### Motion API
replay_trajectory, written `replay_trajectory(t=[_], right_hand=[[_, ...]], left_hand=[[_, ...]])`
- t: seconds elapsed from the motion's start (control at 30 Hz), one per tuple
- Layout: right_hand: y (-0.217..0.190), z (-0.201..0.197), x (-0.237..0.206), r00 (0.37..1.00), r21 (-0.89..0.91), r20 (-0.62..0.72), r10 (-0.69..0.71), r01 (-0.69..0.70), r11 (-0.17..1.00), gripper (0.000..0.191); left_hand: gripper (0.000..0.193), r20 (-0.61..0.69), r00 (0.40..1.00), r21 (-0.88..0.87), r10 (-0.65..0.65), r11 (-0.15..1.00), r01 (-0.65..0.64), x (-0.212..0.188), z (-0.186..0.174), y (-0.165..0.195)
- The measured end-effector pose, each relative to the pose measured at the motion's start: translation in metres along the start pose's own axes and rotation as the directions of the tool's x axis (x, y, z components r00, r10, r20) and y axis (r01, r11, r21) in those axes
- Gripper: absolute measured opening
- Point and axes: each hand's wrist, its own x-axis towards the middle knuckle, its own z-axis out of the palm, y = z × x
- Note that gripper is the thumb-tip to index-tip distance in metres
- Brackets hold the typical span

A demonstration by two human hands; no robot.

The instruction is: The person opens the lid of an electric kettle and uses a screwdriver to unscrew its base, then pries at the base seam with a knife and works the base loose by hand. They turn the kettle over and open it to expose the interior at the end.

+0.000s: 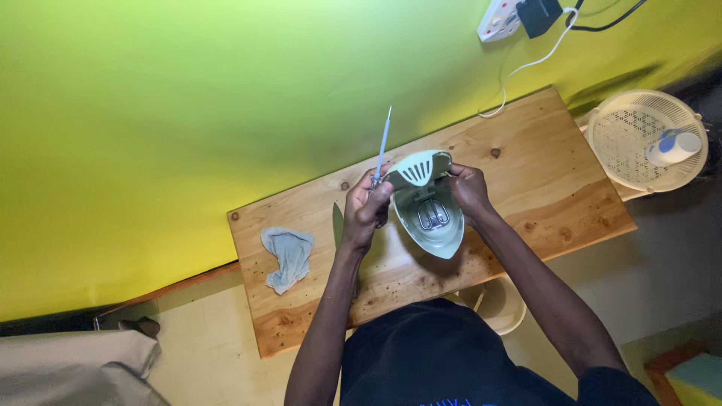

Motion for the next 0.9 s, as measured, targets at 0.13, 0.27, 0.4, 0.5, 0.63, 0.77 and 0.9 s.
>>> replay_trajectory(t=[0.13, 0.27, 0.4, 0.5, 0.63, 0.77, 0.9], right_hand=[[0.003, 0.000, 0.001, 0.998, 0.086, -0.058, -0.030, 0.034, 0.996, 0.022], [0.004, -0.010, 0.007, 1.000, 0.113, -0.022, 0.003, 0.000, 0.994, 0.026], [0.002, -0.029, 0.011, 0.984, 0.163, 0.177, -0.002, -0.027, 0.986, 0.040], [-0.002, -0.043, 0.008, 0.905, 0.214, 0.421, -0.059, -0.036, 0.976, 0.065], [-0.012, -0.061, 0.005, 0.734, 0.399, 0.661, -0.156, -0.167, 0.902, 0.095], [-0.012, -0.062, 0.009, 0.874, 0.078, 0.483, 0.040, -0.089, 0.993, 0.084], [-0.006, -0.042, 0.013, 0.947, -0.275, 0.309, 0.088, 0.001, 0.962, 0.085]], left_hand=[[0.048, -0.024, 0.995, -0.069, -0.094, 0.993, 0.093, -0.006, 0.004, -0.011], [0.038, -0.016, 1.000, 0.059, 0.007, 0.998, -0.006, -0.006, 0.019, -0.029], [0.043, -0.041, 0.999, 0.206, -0.025, 0.978, 0.033, -0.012, 0.026, -0.040], [0.059, -0.069, 0.998, 0.160, 0.005, 0.987, 0.006, -0.011, 0.026, -0.043], [0.079, -0.154, 0.988, 0.510, 0.029, 0.859, 0.054, -0.013, 0.022, -0.044], [0.076, -0.165, 0.982, 0.815, 0.088, 0.573, 0.086, -0.016, 0.014, -0.050], [0.084, -0.211, 0.974, 0.510, -0.076, 0.842, 0.176, -0.012, 0.006, -0.068]])
